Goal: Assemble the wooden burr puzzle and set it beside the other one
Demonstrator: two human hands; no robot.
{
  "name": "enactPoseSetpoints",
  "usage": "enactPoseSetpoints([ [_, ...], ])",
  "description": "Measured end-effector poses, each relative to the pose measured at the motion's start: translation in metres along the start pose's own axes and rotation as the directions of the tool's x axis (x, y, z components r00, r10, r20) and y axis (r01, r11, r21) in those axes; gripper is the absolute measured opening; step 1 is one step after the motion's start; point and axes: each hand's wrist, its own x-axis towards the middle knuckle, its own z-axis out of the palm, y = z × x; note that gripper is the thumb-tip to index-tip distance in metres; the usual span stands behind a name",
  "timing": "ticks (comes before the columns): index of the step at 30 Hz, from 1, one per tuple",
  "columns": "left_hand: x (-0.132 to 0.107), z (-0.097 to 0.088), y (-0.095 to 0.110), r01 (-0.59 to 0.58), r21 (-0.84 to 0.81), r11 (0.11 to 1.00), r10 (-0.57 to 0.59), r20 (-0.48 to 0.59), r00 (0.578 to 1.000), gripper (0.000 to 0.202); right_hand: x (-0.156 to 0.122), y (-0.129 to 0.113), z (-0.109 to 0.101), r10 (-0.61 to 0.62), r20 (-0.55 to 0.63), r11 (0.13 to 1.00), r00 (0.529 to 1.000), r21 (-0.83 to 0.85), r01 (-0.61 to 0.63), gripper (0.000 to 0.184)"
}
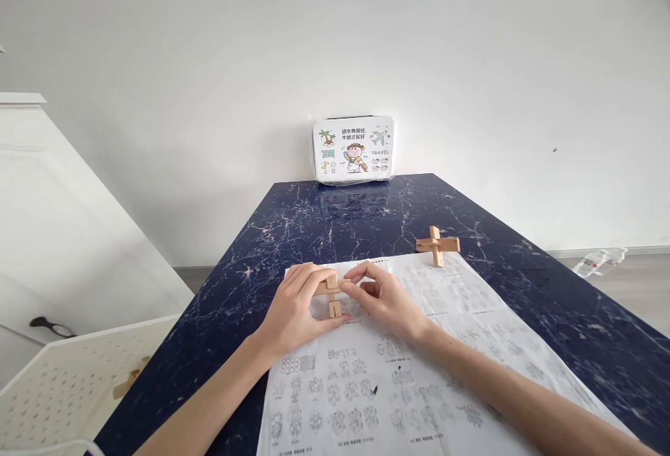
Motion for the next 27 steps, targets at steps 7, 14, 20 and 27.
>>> enactPoseSetpoints([
  [7, -0.001, 0.001, -0.002, 0.093, -0.033, 0.995, -0.093, 0.007, 0.996, 0.06, 0.001, -0.001, -0.001, 0.022, 0.006, 0.999, 1.0, 0.035, -0.023, 0.041],
  [14, 0.003, 0.002, -0.008, 0.396, -0.112, 0.911, -0.408, -0.109, 0.906, 0.057, 0.0, -0.001, -0.001, 0.067, -0.008, 0.995, 0.998, 0.068, -0.066, 0.033],
  [20, 0.006, 0.0, -0.009, 0.557, -0.29, 0.779, -0.585, -0.014, 0.811, 0.056, -0.001, -0.002, 0.0, 0.088, 0.025, 0.996, 0.996, 0.011, -0.088, 0.023],
  [27, 0.009, -0.002, -0.001, 0.538, -0.446, 0.715, -0.545, 0.127, 0.829, 0.048, -0.001, 0.0, 0.001, 0.06, 0.022, 0.996, 0.998, -0.073, -0.058, 0.016],
])
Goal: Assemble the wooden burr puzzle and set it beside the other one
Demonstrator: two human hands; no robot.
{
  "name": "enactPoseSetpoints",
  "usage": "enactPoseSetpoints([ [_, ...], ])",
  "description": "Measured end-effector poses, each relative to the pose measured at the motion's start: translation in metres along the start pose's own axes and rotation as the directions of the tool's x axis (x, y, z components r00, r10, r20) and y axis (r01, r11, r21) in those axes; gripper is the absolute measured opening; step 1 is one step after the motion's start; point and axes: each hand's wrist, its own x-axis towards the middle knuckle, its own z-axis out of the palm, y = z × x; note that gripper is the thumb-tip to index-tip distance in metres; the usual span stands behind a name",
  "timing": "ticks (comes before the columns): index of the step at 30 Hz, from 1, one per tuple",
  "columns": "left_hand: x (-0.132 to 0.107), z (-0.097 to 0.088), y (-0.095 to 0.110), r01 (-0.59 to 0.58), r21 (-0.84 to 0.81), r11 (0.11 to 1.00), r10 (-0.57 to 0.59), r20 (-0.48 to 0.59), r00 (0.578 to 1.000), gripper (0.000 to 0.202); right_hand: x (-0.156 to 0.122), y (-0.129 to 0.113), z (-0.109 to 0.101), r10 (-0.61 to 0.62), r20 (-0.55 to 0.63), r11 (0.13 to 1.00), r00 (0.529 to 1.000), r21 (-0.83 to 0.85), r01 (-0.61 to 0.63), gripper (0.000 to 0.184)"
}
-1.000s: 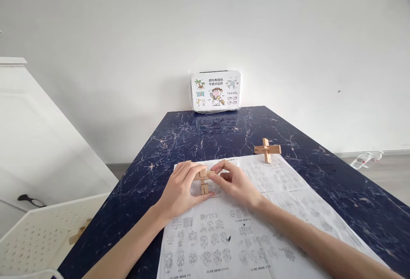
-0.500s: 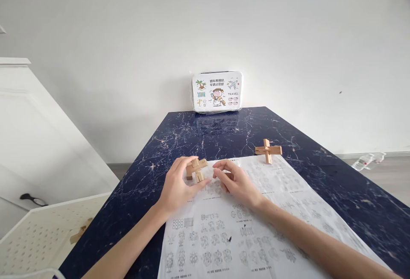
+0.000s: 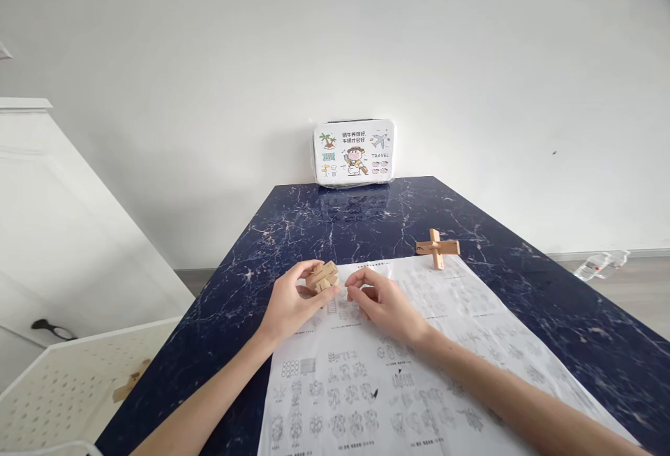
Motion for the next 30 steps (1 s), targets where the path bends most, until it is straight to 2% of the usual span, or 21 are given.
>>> enactPoseSetpoints([
  [3, -0.001, 0.001, 0.002, 0.01, -0.023, 1.0, -0.008, 0.064, 0.998, 0.049, -0.001, 0.0, 0.002, -0.045, -0.026, 0.994, 0.999, -0.097, 0.043, 0.011],
  [7, -0.001, 0.001, 0.001, -0.069, 0.071, 0.995, 0.065, 0.063, 0.996, 0.053, -0.002, 0.001, 0.003, -0.128, -0.053, 0.97, 0.99, -0.214, 0.114, 0.007],
  [10, -0.002, 0.001, 0.0, -0.067, 0.085, 0.994, 0.062, 0.064, 0.996, 0.059, -0.003, 0.005, 0.004, -0.197, -0.06, 0.945, 0.979, -0.276, 0.174, 0.006],
  [14, -0.002, 0.0, 0.0, -0.048, 0.043, 0.998, 0.044, 0.088, 0.995, 0.06, -0.003, 0.009, 0.004, -0.293, -0.022, 0.904, 0.956, -0.332, 0.27, 0.028],
  [22, -0.005, 0.0, 0.009, 0.008, -0.01, 1.0, -0.007, 0.136, 0.991, 0.055, -0.007, 0.004, 0.001, -0.355, 0.186, 0.83, 0.916, -0.389, 0.4, 0.052],
  [26, -0.005, -0.001, 0.011, 0.017, 0.014, 1.0, -0.019, 0.139, 0.99, 0.057, -0.006, 0.006, 0.0, -0.365, 0.215, 0.798, 0.906, -0.428, 0.424, 0.051],
  [30, -0.005, -0.001, 0.006, -0.017, 0.041, 0.999, 0.012, 0.13, 0.991, 0.058, -0.005, 0.01, 0.0, -0.362, 0.182, 0.808, 0.914, -0.427, 0.405, 0.037],
])
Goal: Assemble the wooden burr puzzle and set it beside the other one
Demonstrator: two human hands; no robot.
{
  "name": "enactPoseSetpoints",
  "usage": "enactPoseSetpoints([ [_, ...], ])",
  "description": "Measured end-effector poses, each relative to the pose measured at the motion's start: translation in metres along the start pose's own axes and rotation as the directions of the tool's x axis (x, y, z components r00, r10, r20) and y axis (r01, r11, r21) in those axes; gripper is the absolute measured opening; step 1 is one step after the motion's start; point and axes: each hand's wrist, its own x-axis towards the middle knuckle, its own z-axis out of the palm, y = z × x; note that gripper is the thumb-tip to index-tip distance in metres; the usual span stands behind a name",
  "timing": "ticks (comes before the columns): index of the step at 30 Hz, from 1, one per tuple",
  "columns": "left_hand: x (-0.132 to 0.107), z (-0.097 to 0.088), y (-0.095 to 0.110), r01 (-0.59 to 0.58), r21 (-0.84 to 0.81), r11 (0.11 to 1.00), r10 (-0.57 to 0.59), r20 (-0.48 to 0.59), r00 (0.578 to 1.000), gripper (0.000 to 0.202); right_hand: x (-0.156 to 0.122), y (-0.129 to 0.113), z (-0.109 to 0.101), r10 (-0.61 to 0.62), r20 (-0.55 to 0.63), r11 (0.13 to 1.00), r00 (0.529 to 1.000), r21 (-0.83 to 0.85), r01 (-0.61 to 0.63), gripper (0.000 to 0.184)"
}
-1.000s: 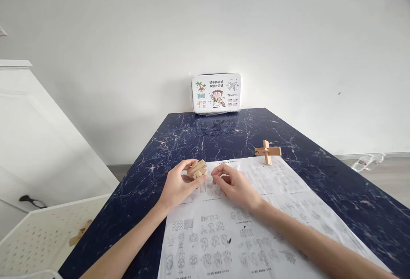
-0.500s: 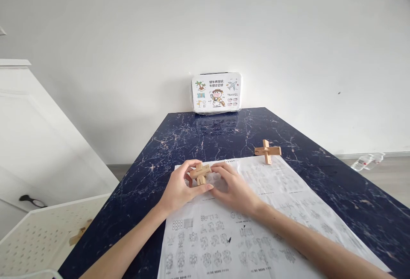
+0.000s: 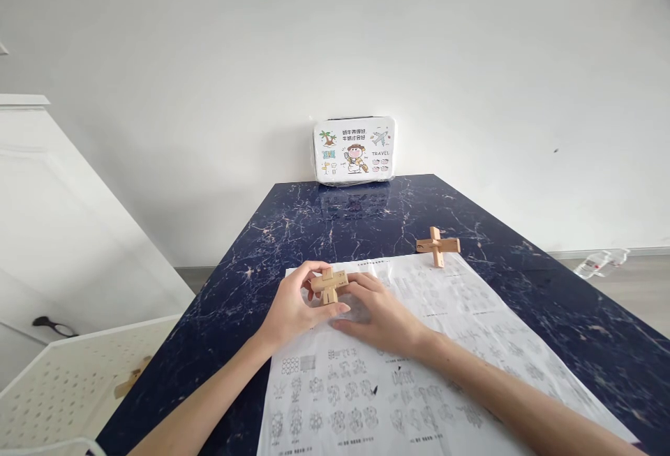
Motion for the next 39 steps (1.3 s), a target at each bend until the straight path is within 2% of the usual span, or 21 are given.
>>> enactPoseSetpoints([
  [3, 0.0002, 0.0001, -0.0037, -0.025, 0.019, 0.999, 0.025, -0.002, 1.0, 0.059, 0.0005, -0.0001, 0.001, 0.023, -0.023, 1.0, 0.999, 0.005, -0.023, 0.031],
  [9, 0.0005, 0.0004, -0.0032, -0.05, 0.004, 0.999, 0.05, -0.02, 0.999, 0.06, 0.0007, -0.0038, -0.0011, -0.02, 0.015, 0.999, 1.0, -0.038, 0.021, 0.053],
  [15, 0.0004, 0.0007, -0.0018, -0.068, 0.035, 0.997, 0.07, -0.048, 0.996, 0.062, -0.001, -0.0014, 0.0008, -0.046, 0.059, 0.991, 0.997, -0.12, 0.053, 0.031],
  [23, 0.0011, 0.001, -0.0022, -0.047, 0.069, 0.997, 0.051, -0.053, 0.997, 0.062, 0.0006, -0.005, 0.0, -0.014, 0.038, 0.999, 0.999, -0.047, 0.016, 0.02],
  [26, 0.0011, 0.0005, -0.0014, -0.035, 0.055, 0.998, 0.037, -0.036, 0.999, 0.062, 0.0013, -0.0057, 0.0, 0.019, 0.03, 1.0, 0.999, -0.019, -0.019, 0.026],
  [29, 0.0006, 0.0005, -0.0006, -0.021, 0.042, 0.999, 0.023, -0.033, 0.999, 0.061, 0.0011, -0.0047, 0.0004, 0.05, 0.019, 0.999, 0.999, -0.011, -0.05, 0.043],
  [33, 0.0003, 0.0007, -0.0011, -0.013, 0.034, 0.999, 0.014, -0.039, 0.999, 0.062, 0.0003, -0.0039, -0.0005, -0.004, 0.042, 1.0, 0.999, -0.023, 0.005, 0.053],
  [39, 0.0004, 0.0012, -0.001, -0.004, 0.012, 1.0, 0.005, -0.032, 0.999, 0.06, -0.0001, -0.0049, -0.0021, -0.076, 0.085, 0.992, 0.993, -0.091, 0.084, 0.034],
])
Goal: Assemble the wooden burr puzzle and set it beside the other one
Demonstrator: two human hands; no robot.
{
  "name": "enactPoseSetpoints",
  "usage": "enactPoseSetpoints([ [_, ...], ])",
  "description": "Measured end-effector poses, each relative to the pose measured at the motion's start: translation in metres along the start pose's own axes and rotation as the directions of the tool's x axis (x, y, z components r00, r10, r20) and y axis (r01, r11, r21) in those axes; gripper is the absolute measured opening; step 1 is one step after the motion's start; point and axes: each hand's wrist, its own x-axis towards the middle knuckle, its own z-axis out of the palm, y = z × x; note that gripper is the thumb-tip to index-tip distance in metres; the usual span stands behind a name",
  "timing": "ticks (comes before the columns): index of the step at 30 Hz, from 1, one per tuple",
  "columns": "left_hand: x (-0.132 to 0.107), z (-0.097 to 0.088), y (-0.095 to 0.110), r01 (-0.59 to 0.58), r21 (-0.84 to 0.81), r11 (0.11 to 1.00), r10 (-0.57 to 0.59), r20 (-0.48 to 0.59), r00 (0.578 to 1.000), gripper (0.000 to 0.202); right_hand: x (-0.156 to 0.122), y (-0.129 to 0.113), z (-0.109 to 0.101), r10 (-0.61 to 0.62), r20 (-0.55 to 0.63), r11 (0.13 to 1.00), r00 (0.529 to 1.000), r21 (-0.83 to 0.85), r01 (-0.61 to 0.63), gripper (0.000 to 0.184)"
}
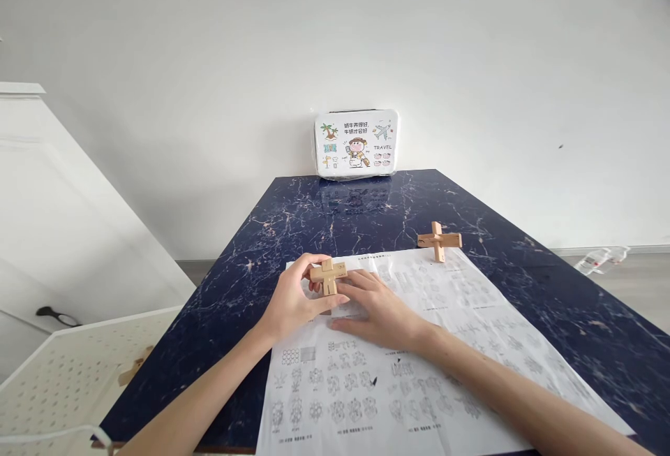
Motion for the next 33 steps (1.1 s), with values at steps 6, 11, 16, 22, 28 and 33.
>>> enactPoseSetpoints([
  [6, 0.0008, 0.0002, -0.0018, -0.032, -0.006, 0.999, 0.033, 0.01, 0.999, 0.058, 0.0003, -0.0008, 0.0012, 0.015, -0.025, 1.0, 1.0, 0.023, -0.015, 0.021],
  [11, 0.0016, 0.0, -0.0043, -0.034, 0.013, 0.999, 0.034, -0.004, 0.999, 0.06, 0.0017, 0.0005, 0.0035, 0.062, -0.081, 0.997, 0.995, 0.058, -0.058, 0.007],
  [16, 0.0026, -0.0013, -0.0007, -0.002, -0.001, 1.0, 0.002, -0.056, 0.998, 0.06, 0.0015, 0.0001, 0.0022, 0.088, -0.09, 0.992, 0.992, 0.1, -0.079, 0.03],
  [22, 0.0043, -0.002, -0.0019, 0.038, 0.017, 0.999, -0.035, -0.145, 0.989, 0.063, 0.0017, -0.0021, 0.0015, -0.019, -0.033, 0.996, 0.999, 0.081, 0.022, 0.024],
  [28, 0.0053, -0.0011, -0.0051, 0.023, 0.036, 0.999, -0.018, -0.135, 0.991, 0.064, 0.0032, 0.0032, 0.004, 0.093, -0.092, 0.994, 0.991, 0.06, -0.087, 0.005],
  [33, 0.0042, -0.0023, -0.0053, -0.043, 0.109, 0.993, 0.063, -0.187, 0.98, 0.063, 0.0056, 0.0036, -0.0007, 0.298, -0.17, 0.942, 0.939, 0.208, -0.261, 0.006],
])
